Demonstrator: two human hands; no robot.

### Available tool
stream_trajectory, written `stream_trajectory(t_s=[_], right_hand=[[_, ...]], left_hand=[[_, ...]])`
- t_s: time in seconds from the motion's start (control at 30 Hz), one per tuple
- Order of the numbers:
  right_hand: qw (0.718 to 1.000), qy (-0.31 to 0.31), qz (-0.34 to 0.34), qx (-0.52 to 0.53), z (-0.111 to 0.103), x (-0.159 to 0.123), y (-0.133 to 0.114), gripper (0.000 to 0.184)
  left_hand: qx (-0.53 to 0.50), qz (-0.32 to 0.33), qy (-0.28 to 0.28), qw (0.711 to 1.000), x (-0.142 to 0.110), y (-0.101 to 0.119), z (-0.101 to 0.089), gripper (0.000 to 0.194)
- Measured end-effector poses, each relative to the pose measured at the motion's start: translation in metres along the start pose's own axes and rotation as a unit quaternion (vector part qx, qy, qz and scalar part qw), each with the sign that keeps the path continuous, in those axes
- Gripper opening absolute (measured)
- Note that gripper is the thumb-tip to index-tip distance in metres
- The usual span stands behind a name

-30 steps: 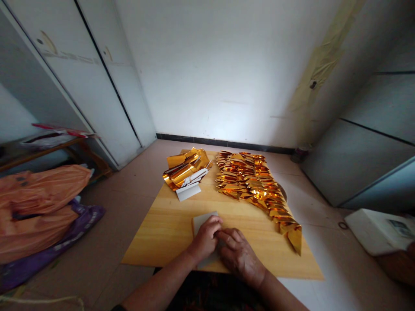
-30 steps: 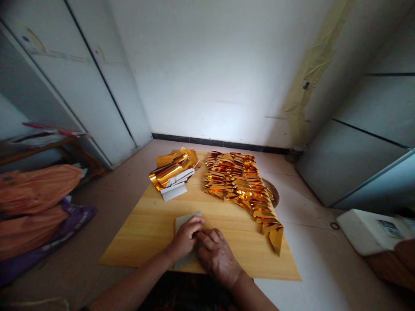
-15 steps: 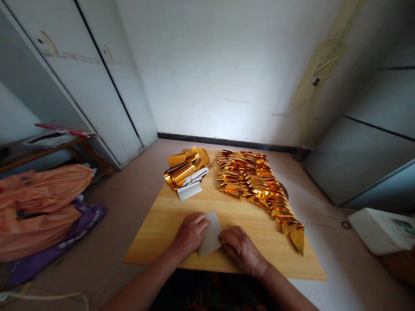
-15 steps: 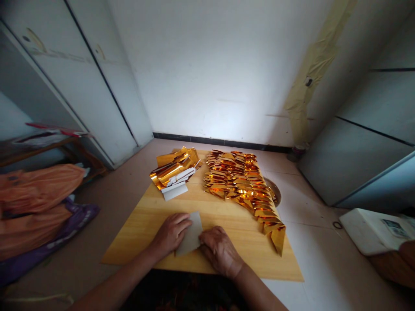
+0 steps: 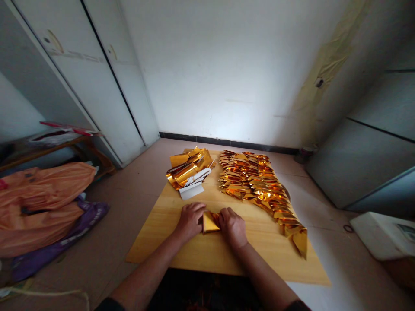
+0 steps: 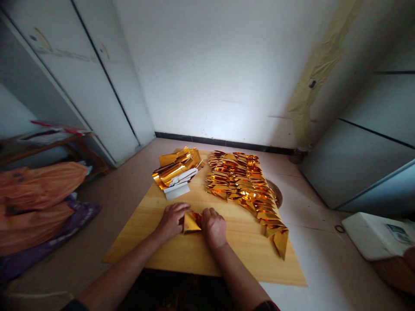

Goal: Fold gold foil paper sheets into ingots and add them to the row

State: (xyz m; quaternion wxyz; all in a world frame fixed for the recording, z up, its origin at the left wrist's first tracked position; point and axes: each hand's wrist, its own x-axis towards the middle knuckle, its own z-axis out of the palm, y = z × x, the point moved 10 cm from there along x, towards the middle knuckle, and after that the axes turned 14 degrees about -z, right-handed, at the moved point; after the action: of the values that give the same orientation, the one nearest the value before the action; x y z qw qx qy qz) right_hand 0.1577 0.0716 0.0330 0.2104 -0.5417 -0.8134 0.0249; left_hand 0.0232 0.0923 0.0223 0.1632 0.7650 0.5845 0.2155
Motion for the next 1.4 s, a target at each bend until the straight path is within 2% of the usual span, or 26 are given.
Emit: stream_trajectory(t_s=[0.13, 0.23, 0.3, 0.37, 0.43, 0.5, 0.73, 0.9, 1.17, 1.4], right_hand=[[0.997, -0.038, -0.021, -0.060, 0.010, 0.000, -0.003, 0.005], [0.995, -0.054, -0.026, -0.080, 0.014, 0.000, -0.004, 0.004], [0.995, -0.050, -0.024, -0.089, 0.014, -0.001, -0.004, 0.005], [0.995, -0.041, -0.023, -0.093, 0.013, -0.001, -0.004, 0.003], [0.995, -0.036, -0.024, -0.093, 0.013, -0.002, -0.005, 0.001], [0.995, -0.036, -0.023, -0.094, 0.013, -0.002, -0.005, 0.002], [0.992, -0.069, -0.024, -0.099, 0.018, -0.001, -0.004, 0.005], [0.990, -0.079, -0.015, -0.118, 0.022, 0.001, 0.000, 0.012], [0.991, -0.060, -0.020, -0.116, 0.021, 0.002, 0.000, 0.014], [0.997, -0.028, 0.034, -0.059, 0.006, 0.002, 0.017, 0.007]], left_hand=[[-0.009, -0.015, 0.029, 0.999, -0.004, -0.012, -0.011, 0.036], [-0.045, -0.005, 0.060, 0.997, -0.014, -0.009, -0.021, 0.036], [-0.064, 0.026, 0.072, 0.995, -0.024, 0.003, -0.028, 0.033], [-0.068, 0.074, 0.055, 0.993, -0.036, 0.023, -0.029, 0.027], [-0.061, 0.112, 0.034, 0.991, -0.046, 0.041, -0.027, 0.023], [-0.044, 0.123, 0.022, 0.991, -0.052, 0.050, -0.022, 0.022], [-0.015, 0.102, 0.053, 0.993, -0.053, 0.044, -0.008, 0.025], [-0.019, 0.094, 0.042, 0.995, -0.054, 0.045, -0.005, 0.025], [0.004, 0.091, 0.035, 0.995, -0.052, 0.048, -0.003, 0.024], [0.030, 0.074, 0.034, 0.996, -0.052, 0.050, -0.004, 0.018]])
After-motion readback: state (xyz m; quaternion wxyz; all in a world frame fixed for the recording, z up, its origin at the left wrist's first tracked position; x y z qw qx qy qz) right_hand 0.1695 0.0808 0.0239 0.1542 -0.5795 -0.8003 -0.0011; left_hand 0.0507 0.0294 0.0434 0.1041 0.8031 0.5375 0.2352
